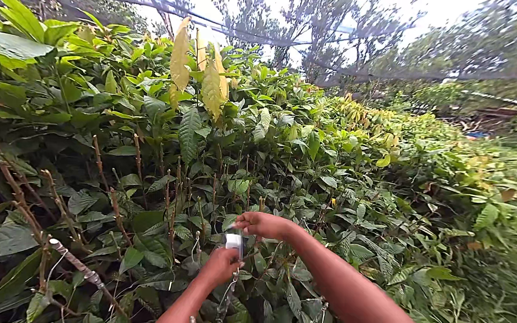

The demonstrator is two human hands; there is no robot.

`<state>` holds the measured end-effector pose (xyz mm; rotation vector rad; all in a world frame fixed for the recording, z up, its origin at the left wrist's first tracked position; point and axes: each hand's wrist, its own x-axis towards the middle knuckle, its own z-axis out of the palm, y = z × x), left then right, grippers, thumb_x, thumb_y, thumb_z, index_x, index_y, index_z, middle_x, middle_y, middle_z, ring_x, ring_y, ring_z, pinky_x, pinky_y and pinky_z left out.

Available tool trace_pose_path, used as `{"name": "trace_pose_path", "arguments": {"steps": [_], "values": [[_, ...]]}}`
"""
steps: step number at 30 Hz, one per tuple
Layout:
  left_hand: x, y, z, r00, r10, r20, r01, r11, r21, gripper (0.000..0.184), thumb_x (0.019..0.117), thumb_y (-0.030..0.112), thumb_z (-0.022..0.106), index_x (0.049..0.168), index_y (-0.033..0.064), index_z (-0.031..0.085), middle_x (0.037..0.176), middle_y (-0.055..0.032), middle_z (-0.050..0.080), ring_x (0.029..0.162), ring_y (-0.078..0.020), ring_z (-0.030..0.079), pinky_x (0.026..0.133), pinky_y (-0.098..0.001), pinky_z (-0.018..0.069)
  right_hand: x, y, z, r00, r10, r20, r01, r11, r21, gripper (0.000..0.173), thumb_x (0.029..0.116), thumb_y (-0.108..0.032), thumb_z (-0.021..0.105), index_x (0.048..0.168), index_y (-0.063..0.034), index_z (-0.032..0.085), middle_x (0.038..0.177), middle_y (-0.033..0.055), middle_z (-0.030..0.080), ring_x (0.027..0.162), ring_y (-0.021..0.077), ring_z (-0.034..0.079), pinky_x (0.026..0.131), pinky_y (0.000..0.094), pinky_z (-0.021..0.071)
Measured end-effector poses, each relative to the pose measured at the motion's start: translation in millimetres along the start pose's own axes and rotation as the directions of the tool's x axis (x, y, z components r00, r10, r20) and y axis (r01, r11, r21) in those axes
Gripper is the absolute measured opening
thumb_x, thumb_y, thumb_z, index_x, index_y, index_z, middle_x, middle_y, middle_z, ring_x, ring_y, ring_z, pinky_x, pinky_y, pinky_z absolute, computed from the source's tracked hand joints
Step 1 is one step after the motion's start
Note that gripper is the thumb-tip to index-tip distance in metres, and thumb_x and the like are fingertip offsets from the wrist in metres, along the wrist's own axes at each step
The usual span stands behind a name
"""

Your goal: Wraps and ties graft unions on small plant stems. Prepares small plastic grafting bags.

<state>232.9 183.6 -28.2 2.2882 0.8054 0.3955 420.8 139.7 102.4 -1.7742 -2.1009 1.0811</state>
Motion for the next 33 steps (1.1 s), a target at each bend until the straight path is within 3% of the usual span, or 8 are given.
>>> {"name": "trace_pose_path", "arguments": {"steps": [4,9,11,14,20,25,30,33], "values": [[-4.6,-15.9,-4.8,0.985,-0.060,-0.165,0.039,0.991,-0.131,0.030,0.0992,0.032,0.061,0.107,0.0059,0.072,0.091,-0.0106,0.074,0.077,-0.0211,0.073,0.078,-0.0446,0.0614,-1.9,9.1,24.4,0.973,0.176,-0.151,-0.226,0.866,-0.446,0.035,0.1004,-0.017,0.059,0.135,-0.0090,0.058,0.119,0.0218,0.069,0.116,0.0430,0.065,0.096,0.0655,0.0501],[1.2,-10.1,-16.2,0.955,-0.228,-0.188,0.159,0.933,-0.323,0.024,0.1009,0.026,0.064,0.112,0.0064,0.071,0.097,-0.0091,0.074,0.076,-0.0187,0.074,0.077,-0.0408,0.0638,-47.0,-25.4,19.0,0.992,-0.105,0.068,0.101,0.993,0.056,0.034,0.1018,-0.014,0.062,0.136,-0.0127,0.065,0.086,0.0086,0.065,0.067,0.0169,0.058,0.063,0.0376,0.0506],[3.8,2.6,-10.9,0.982,-0.149,-0.114,0.120,0.967,-0.226,0.027,0.1014,0.027,0.062,0.115,0.0060,0.073,0.099,-0.0109,0.075,0.083,-0.0212,0.074,0.084,-0.0446,0.0607,-45.7,-26.4,9.2,0.989,-0.142,-0.047,0.149,0.925,0.348,0.026,0.1026,-0.012,0.058,0.127,-0.0049,0.060,0.095,0.0053,0.068,0.070,0.0089,0.061,0.058,0.0275,0.0499],[4.1,9.0,-11.2,1.000,-0.021,-0.005,0.020,0.995,-0.103,0.030,0.1040,0.028,0.058,0.119,0.0063,0.073,0.108,-0.0121,0.075,0.095,-0.0219,0.074,0.094,-0.0446,0.0578,-40.8,-14.6,-19.7,0.978,0.047,-0.203,-0.087,0.977,-0.194,0.045,0.1011,-0.017,0.063,0.142,-0.0049,0.050,0.126,0.0112,0.069,0.111,0.0215,0.067,0.090,0.0438,0.0557],[1.7,19.1,-17.1,1.000,-0.002,-0.001,0.002,0.995,-0.102,0.027,0.1053,0.023,0.056,0.118,0.0064,0.073,0.101,-0.0107,0.075,0.081,-0.0195,0.074,0.083,-0.0414,0.0612,-31.6,-26.8,-1.8,0.985,-0.073,-0.158,0.063,0.996,-0.067,0.032,0.1038,-0.013,0.058,0.134,-0.0018,0.058,0.119,0.0151,0.070,0.103,0.0250,0.070,0.092,0.0462,0.0556],[-2.3,10.5,-31.4,0.998,-0.056,-0.037,0.047,0.974,-0.221,0.028,0.1044,0.027,0.060,0.116,0.0047,0.073,0.105,-0.0085,0.076,0.085,-0.0170,0.075,0.084,-0.0381,0.0630,-25.9,-5.2,2.7,0.985,0.082,-0.154,-0.154,0.824,-0.545,0.029,0.0995,-0.013,0.061,0.128,-0.0068,0.062,0.115,0.0204,0.070,0.116,0.0431,0.064,0.097,0.0654,0.0485],[0.5,16.0,-28.0,0.983,-0.140,-0.118,0.107,0.962,-0.251,0.023,0.1037,0.020,0.060,0.120,0.0079,0.070,0.096,-0.0061,0.075,0.070,-0.0139,0.072,0.072,-0.0345,0.0627,-34.3,-29.4,9.7,0.993,-0.078,-0.090,0.068,0.993,-0.099,0.028,0.0991,-0.017,0.068,0.124,-0.0045,0.067,0.098,0.0128,0.072,0.084,0.0251,0.069,0.082,0.0483,0.0551],[0.1,23.2,-22.9,0.999,-0.034,0.006,0.034,0.995,-0.099,0.029,0.1051,0.024,0.058,0.126,0.0085,0.071,0.112,-0.0106,0.074,0.085,-0.0196,0.074,0.083,-0.0410,0.0621,-25.3,-14.8,-8.3,0.989,-0.094,-0.113,0.092,0.995,-0.023,0.035,0.1034,-0.010,0.057,0.138,-0.0036,0.056,0.127,0.0123,0.068,0.106,0.0195,0.068,0.089,0.0409,0.0551]]}}
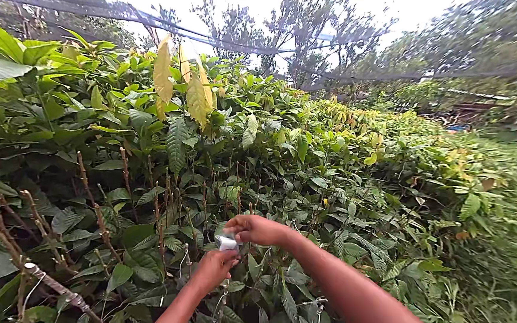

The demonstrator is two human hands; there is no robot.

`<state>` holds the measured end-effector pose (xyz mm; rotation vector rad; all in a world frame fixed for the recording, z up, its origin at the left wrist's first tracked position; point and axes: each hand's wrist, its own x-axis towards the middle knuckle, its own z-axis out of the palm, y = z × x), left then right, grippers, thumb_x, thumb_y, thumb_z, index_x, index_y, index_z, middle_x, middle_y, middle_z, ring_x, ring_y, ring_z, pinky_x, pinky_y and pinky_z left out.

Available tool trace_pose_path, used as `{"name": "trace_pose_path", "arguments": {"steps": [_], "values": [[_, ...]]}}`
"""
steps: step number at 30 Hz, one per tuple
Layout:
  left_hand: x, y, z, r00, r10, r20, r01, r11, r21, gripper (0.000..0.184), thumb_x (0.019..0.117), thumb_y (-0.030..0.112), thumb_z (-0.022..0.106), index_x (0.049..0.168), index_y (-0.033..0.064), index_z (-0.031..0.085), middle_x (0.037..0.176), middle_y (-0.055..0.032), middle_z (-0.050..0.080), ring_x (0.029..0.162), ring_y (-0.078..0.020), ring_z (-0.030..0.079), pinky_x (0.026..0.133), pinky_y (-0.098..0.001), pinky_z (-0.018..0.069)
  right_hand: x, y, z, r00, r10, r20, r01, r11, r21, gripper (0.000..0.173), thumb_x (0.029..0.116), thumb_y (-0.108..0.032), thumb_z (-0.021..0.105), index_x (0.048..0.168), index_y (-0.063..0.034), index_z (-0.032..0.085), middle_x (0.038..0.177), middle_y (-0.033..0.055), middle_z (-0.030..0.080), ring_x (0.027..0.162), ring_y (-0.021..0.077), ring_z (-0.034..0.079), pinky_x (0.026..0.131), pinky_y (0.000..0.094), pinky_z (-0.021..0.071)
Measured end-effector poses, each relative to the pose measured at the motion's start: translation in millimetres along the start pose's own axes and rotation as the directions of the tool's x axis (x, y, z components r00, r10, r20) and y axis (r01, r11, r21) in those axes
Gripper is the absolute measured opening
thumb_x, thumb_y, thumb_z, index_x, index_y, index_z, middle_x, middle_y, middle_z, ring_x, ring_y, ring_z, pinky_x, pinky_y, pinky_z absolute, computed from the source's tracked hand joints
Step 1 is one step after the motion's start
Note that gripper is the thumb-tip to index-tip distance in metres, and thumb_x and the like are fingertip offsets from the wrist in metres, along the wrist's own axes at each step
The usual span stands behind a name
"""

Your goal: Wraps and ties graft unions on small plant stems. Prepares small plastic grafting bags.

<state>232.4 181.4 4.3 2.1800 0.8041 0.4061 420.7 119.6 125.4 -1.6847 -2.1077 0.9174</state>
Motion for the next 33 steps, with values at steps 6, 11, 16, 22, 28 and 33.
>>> {"name": "trace_pose_path", "arguments": {"steps": [6,11,16,22,28,33], "values": [[-0.7,0.7,-6.6,0.997,-0.046,-0.054,0.035,0.980,-0.196,0.027,0.1048,0.023,0.058,0.124,0.0074,0.068,0.104,-0.0082,0.074,0.074,-0.0166,0.074,0.072,-0.0370,0.0636,-11.5,-13.1,17.0,0.991,0.026,-0.130,-0.036,0.997,-0.075,0.025,0.0998,-0.018,0.065,0.121,-0.0037,0.067,0.101,0.0117,0.073,0.091,0.0235,0.070,0.085,0.0470,0.0566],[-0.2,6.8,-13.1,0.998,0.008,-0.057,-0.016,0.992,-0.128,0.032,0.1064,0.031,0.055,0.116,0.0074,0.074,0.102,-0.0067,0.075,0.079,-0.0161,0.074,0.078,-0.0385,0.0624,-10.7,1.2,14.8,0.978,0.039,-0.205,-0.104,0.941,-0.321,0.041,0.0960,-0.013,0.065,0.136,-0.0100,0.058,0.122,0.0118,0.070,0.118,0.0322,0.063,0.101,0.0555,0.0491],[-0.7,9.6,-10.7,0.997,0.057,-0.052,-0.060,0.996,-0.059,0.030,0.1072,0.026,0.052,0.123,0.0102,0.072,0.099,-0.0068,0.074,0.071,-0.0156,0.071,0.073,-0.0378,0.0612,-12.6,-9.9,11.4,0.989,0.012,-0.146,0.007,0.991,0.131,0.026,0.1024,-0.015,0.061,0.126,-0.0034,0.064,0.107,0.0083,0.073,0.093,0.0154,0.069,0.087,0.0384,0.0560],[-7.6,16.4,-7.7,0.977,0.100,-0.188,-0.128,0.981,-0.146,0.029,0.1034,0.026,0.059,0.121,0.0073,0.070,0.091,-0.0065,0.074,0.066,-0.0142,0.070,0.067,-0.0346,0.0613,-10.0,-14.3,26.3,0.977,0.055,-0.205,-0.128,0.923,-0.362,0.030,0.1008,-0.012,0.058,0.130,-0.0061,0.059,0.112,0.0137,0.072,0.107,0.0319,0.070,0.096,0.0539,0.0533],[-9.3,7.9,-9.6,0.927,0.023,-0.374,-0.126,0.959,-0.254,0.023,0.1020,0.022,0.060,0.115,0.0066,0.071,0.091,-0.0045,0.074,0.062,-0.0117,0.070,0.062,-0.0312,0.0622,-28.1,-4.4,3.7,0.975,0.218,-0.038,-0.220,0.975,-0.041,0.028,0.1049,-0.027,0.059,0.117,-0.0047,0.070,0.089,0.0080,0.068,0.069,0.0149,0.063,0.069,0.0362,0.0555],[-3.1,22.8,-2.1,0.983,0.085,-0.164,-0.116,0.976,-0.187,0.028,0.1046,0.023,0.057,0.122,0.0070,0.071,0.099,-0.0097,0.073,0.065,-0.0149,0.068,0.065,-0.0350,0.0600,-12.5,-20.1,-4.6,0.994,0.000,-0.110,-0.040,0.933,-0.356,0.024,0.1036,-0.018,0.055,0.112,-0.0038,0.073,0.113,0.0180,0.065,0.106,0.0319,0.064,0.096,0.0506,0.0514]]}}
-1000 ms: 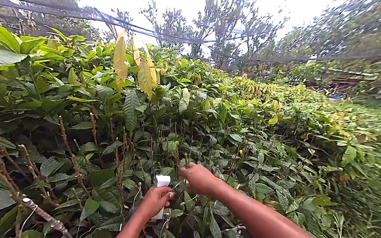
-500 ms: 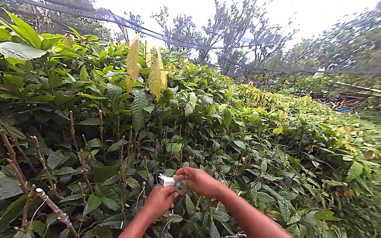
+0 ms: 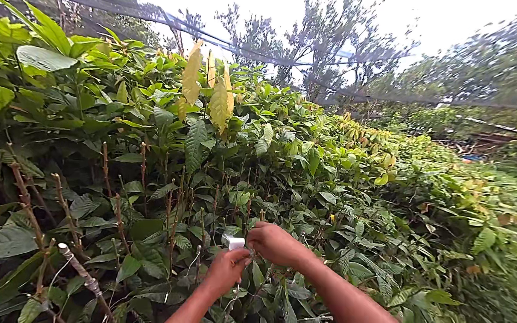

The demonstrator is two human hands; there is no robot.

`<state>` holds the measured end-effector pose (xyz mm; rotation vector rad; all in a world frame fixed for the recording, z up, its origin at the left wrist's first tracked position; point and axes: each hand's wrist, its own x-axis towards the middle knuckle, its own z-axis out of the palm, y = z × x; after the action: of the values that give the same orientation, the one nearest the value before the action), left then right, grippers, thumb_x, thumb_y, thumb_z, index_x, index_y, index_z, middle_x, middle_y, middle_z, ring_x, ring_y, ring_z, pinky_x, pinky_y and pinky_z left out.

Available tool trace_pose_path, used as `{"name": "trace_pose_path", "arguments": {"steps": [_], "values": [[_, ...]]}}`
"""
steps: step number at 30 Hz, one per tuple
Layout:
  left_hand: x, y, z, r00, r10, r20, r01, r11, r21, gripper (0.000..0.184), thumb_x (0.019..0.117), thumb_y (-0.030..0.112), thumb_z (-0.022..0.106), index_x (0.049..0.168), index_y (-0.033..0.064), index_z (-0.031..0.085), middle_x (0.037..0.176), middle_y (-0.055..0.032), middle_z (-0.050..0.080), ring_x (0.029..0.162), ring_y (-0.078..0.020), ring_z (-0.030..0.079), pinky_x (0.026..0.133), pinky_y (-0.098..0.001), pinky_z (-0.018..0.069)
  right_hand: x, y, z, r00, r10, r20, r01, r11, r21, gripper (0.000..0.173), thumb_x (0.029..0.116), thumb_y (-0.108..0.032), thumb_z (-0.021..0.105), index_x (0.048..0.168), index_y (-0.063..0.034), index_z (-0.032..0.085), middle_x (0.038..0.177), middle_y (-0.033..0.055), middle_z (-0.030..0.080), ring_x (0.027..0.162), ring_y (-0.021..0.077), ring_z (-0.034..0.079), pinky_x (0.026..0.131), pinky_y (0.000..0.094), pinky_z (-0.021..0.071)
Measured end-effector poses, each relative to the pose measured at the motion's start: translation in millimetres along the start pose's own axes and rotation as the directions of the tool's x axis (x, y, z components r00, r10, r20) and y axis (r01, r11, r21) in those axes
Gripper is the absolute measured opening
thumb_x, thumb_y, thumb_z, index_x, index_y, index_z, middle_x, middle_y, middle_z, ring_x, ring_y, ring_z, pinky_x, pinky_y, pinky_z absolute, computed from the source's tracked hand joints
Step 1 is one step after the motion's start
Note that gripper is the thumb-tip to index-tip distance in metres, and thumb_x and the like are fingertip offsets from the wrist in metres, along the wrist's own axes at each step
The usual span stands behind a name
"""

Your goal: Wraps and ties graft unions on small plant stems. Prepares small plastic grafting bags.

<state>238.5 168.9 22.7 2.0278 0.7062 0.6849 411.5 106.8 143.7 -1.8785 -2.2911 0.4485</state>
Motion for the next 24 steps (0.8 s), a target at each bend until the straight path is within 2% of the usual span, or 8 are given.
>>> {"name": "trace_pose_path", "arguments": {"steps": [3,6,8,12,17,20,22,24], "values": [[1.0,-0.4,-1.8,1.000,-0.024,-0.019,0.021,0.989,-0.147,0.024,0.1038,0.012,0.056,0.122,0.0018,0.069,0.107,-0.0097,0.073,0.078,-0.0151,0.073,0.076,-0.0346,0.0633,12.5,9.5,35.3,0.987,0.159,0.003,-0.159,0.986,-0.059,0.030,0.1063,-0.022,0.051,0.123,-0.0075,0.070,0.129,0.0215,0.063,0.117,0.0397,0.063,0.099,0.0597,0.0510],[6.0,-4.7,-11.1,0.982,-0.071,-0.173,0.026,0.968,-0.248,0.018,0.0985,0.008,0.061,0.113,0.0037,0.071,0.101,-0.0041,0.073,0.081,-0.0098,0.070,0.079,-0.0310,0.0601,-4.4,-45.3,50.2,0.987,0.148,0.063,-0.129,0.963,-0.238,0.030,0.1041,-0.009,0.045,0.128,0.0020,0.059,0.126,0.0268,0.063,0.110,0.0466,0.066,0.085,0.0635,0.0539],[2.2,-4.3,-0.9,0.986,-0.067,-0.150,0.029,0.969,-0.247,0.014,0.0939,0.008,0.063,0.104,0.0048,0.073,0.087,-0.0004,0.073,0.073,-0.0073,0.069,0.073,-0.0302,0.0591,1.2,-50.6,38.4,0.995,0.098,0.025,-0.086,0.952,-0.294,0.028,0.1037,-0.011,0.048,0.123,0.0024,0.064,0.124,0.0264,0.063,0.109,0.0461,0.065,0.083,0.0626,0.0542],[-7.3,-7.3,4.3,0.967,-0.135,-0.215,0.030,0.902,-0.431,0.012,0.0948,0.005,0.068,0.104,-0.0022,0.070,0.087,-0.0072,0.073,0.064,-0.0128,0.068,0.064,-0.0298,0.0608,19.5,6.1,39.9,0.995,0.102,-0.021,-0.104,0.982,-0.155,0.030,0.1075,-0.025,0.049,0.120,-0.0089,0.071,0.129,0.0169,0.066,0.119,0.0399,0.064,0.096,0.0641,0.0508],[5.3,-15.0,-2.5,0.890,-0.182,-0.417,-0.002,0.916,-0.402,0.009,0.0936,0.007,0.071,0.098,-0.0011,0.070,0.075,-0.0031,0.068,0.052,-0.0059,0.056,0.052,-0.0226,0.0495,-14.1,-56.0,93.1,0.949,-0.306,0.081,0.316,0.935,-0.163,0.018,0.0980,-0.003,0.059,0.110,0.0012,0.071,0.111,0.0217,0.071,0.101,0.0423,0.070,0.082,0.0633,0.0547],[-5.4,-11.0,6.4,0.938,-0.053,-0.344,-0.048,0.959,-0.279,0.014,0.0904,0.012,0.064,0.100,0.0039,0.070,0.081,0.0014,0.069,0.069,-0.0044,0.063,0.068,-0.0268,0.0557,3.5,-52.7,48.2,0.983,-0.183,-0.008,0.181,0.978,-0.106,0.021,0.0987,-0.006,0.059,0.116,-0.0039,0.071,0.116,0.0212,0.070,0.107,0.0420,0.068,0.088,0.0655,0.0540],[-8.9,-13.9,9.9,0.954,-0.051,-0.295,-0.067,0.923,-0.378,0.030,0.0889,0.007,0.072,0.118,0.0025,0.065,0.082,-0.0013,0.069,0.059,-0.0073,0.061,0.056,-0.0242,0.0528,20.9,-20.8,31.4,0.978,0.003,-0.211,0.020,0.994,0.106,0.024,0.1032,-0.019,0.057,0.113,-0.0067,0.075,0.114,0.0149,0.070,0.107,0.0314,0.068,0.095,0.0534,0.0541],[-10.4,-18.4,7.1,0.946,-0.038,-0.323,-0.115,0.891,-0.440,0.048,0.0864,0.003,0.073,0.133,0.0014,0.060,0.084,-0.0024,0.070,0.056,-0.0078,0.059,0.050,-0.0221,0.0492,28.6,4.3,40.2,0.975,0.192,-0.113,-0.119,0.879,0.462,0.025,0.1023,-0.026,0.062,0.109,-0.0046,0.074,0.094,0.0084,0.068,0.083,0.0189,0.064,0.078,0.0404,0.0543]]}}
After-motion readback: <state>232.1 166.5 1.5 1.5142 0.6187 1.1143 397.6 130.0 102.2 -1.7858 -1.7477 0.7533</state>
